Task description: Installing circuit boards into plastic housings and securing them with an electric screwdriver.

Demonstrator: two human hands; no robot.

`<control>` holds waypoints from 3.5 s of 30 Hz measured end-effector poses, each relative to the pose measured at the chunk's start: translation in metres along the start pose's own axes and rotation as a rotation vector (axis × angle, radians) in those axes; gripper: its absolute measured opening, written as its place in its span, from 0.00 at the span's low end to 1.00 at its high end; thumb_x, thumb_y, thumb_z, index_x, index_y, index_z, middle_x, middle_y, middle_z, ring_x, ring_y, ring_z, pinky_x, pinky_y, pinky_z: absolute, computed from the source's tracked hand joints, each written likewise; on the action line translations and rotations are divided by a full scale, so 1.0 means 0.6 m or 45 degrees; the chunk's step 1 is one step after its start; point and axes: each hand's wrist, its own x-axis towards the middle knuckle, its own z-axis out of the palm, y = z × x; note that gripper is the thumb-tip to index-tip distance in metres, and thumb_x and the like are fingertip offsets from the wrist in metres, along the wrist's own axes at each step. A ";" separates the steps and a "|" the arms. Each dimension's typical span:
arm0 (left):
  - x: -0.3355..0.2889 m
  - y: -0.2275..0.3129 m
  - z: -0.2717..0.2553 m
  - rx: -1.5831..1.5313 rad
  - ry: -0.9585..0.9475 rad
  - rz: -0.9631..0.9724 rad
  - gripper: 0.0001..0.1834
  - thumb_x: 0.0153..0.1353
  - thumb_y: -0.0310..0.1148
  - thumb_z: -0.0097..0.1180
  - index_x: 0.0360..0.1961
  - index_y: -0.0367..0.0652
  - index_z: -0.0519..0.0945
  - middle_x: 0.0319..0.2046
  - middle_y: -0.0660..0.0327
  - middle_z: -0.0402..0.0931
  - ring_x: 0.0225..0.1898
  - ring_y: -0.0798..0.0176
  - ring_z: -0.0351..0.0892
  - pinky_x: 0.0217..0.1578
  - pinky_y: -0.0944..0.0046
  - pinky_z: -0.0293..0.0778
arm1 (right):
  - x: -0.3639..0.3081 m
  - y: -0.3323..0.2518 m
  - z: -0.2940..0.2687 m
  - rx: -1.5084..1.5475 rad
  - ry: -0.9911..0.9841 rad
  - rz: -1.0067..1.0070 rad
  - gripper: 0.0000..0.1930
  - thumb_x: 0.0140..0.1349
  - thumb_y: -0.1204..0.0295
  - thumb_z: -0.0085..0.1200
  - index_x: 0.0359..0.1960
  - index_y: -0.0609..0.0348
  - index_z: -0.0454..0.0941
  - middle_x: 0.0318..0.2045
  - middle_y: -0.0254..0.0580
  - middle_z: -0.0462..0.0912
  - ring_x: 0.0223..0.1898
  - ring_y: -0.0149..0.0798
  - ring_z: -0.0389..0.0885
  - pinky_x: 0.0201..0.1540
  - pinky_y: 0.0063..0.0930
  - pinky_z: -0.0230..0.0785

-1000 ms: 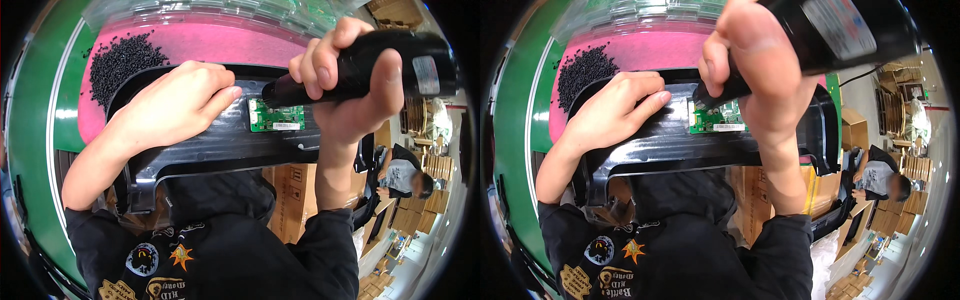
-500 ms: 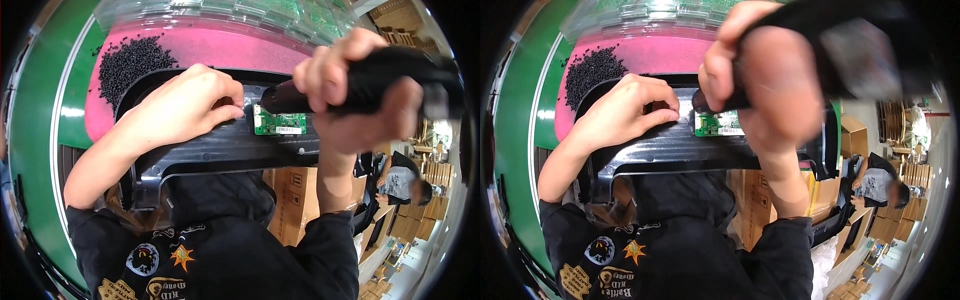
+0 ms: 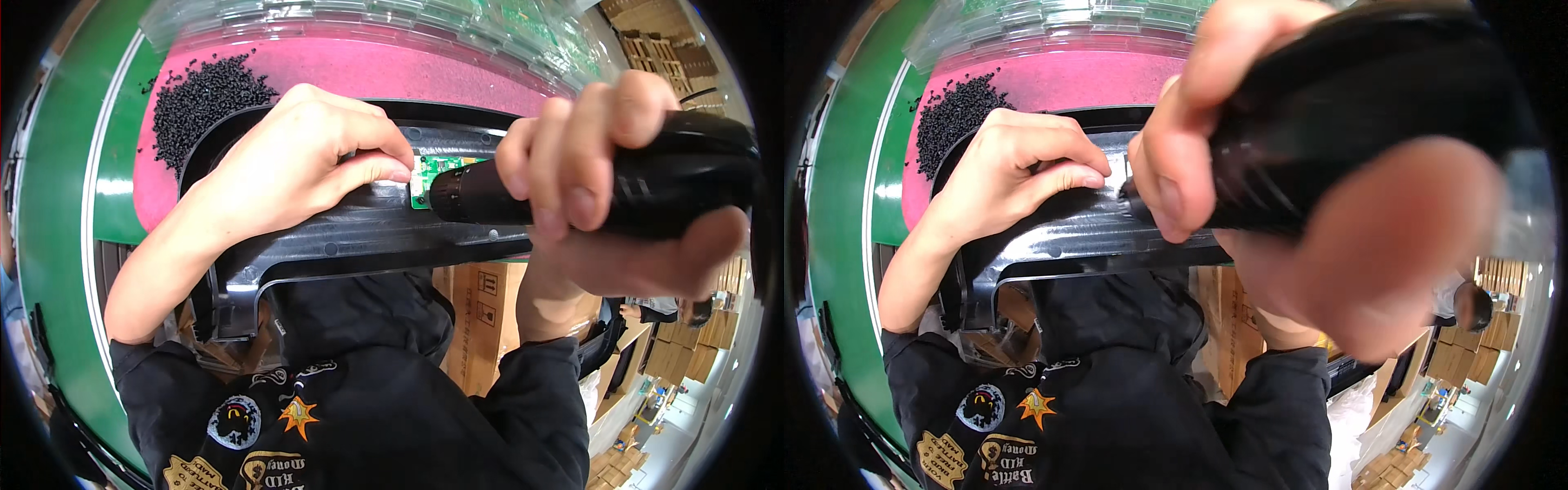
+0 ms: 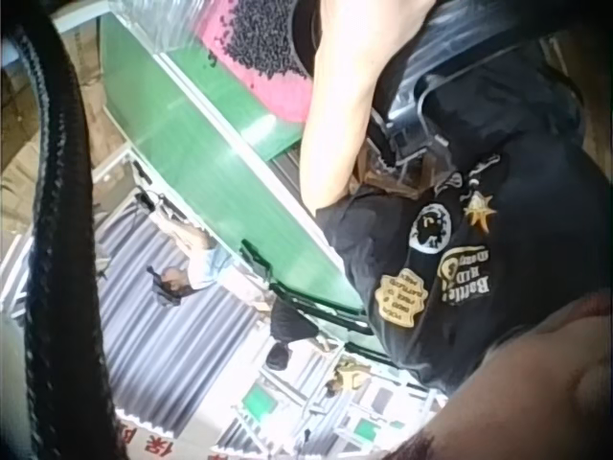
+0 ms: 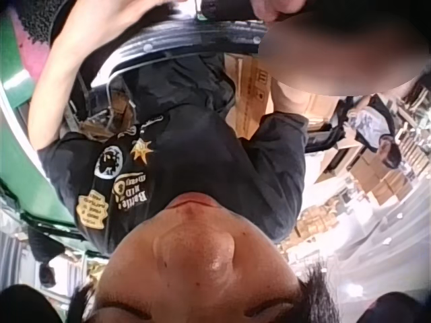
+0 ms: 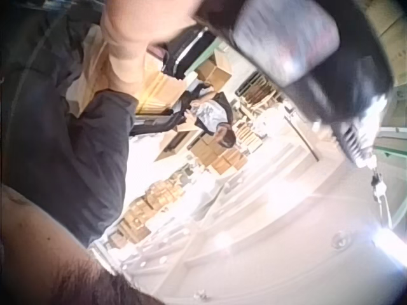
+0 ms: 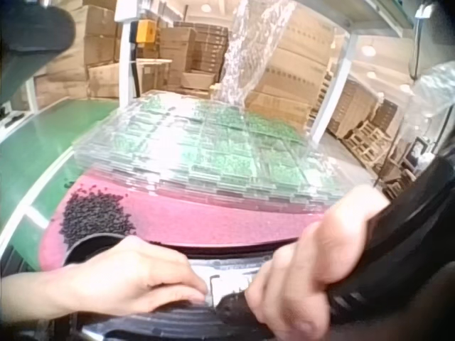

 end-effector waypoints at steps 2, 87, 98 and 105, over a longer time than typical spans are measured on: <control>-0.001 0.001 -0.001 0.054 0.022 -0.001 0.06 0.58 0.26 0.62 0.32 0.34 0.81 0.26 0.57 0.81 0.27 0.60 0.81 0.30 0.65 0.76 | -0.003 0.003 0.003 -0.103 0.046 0.122 0.34 0.55 0.33 0.52 0.39 0.55 0.68 0.18 0.27 0.72 0.14 0.25 0.68 0.25 0.24 0.65; 0.007 0.015 -0.009 0.148 -0.321 -0.141 0.15 0.52 0.26 0.64 0.41 0.35 0.78 0.40 0.53 0.80 0.44 0.51 0.80 0.44 0.58 0.76 | -0.048 -0.005 -0.084 -0.225 0.357 -0.058 0.31 0.62 0.41 0.48 0.39 0.63 0.71 0.17 0.33 0.69 0.15 0.29 0.65 0.24 0.26 0.59; -0.013 0.117 -0.083 0.288 0.289 -0.355 0.07 0.58 0.25 0.55 0.36 0.32 0.76 0.33 0.60 0.77 0.34 0.68 0.74 0.35 0.71 0.66 | -0.035 0.009 -0.089 -0.337 0.247 -0.052 0.29 0.64 0.42 0.45 0.40 0.61 0.70 0.16 0.31 0.68 0.13 0.26 0.61 0.24 0.24 0.58; -0.143 0.129 -0.120 0.320 0.252 -1.727 0.13 0.68 0.35 0.54 0.31 0.36 0.76 0.23 0.63 0.71 0.24 0.74 0.66 0.29 0.70 0.64 | -0.029 -0.002 -0.109 -0.097 0.129 0.076 0.34 0.60 0.37 0.49 0.42 0.61 0.69 0.18 0.30 0.68 0.17 0.27 0.64 0.27 0.24 0.56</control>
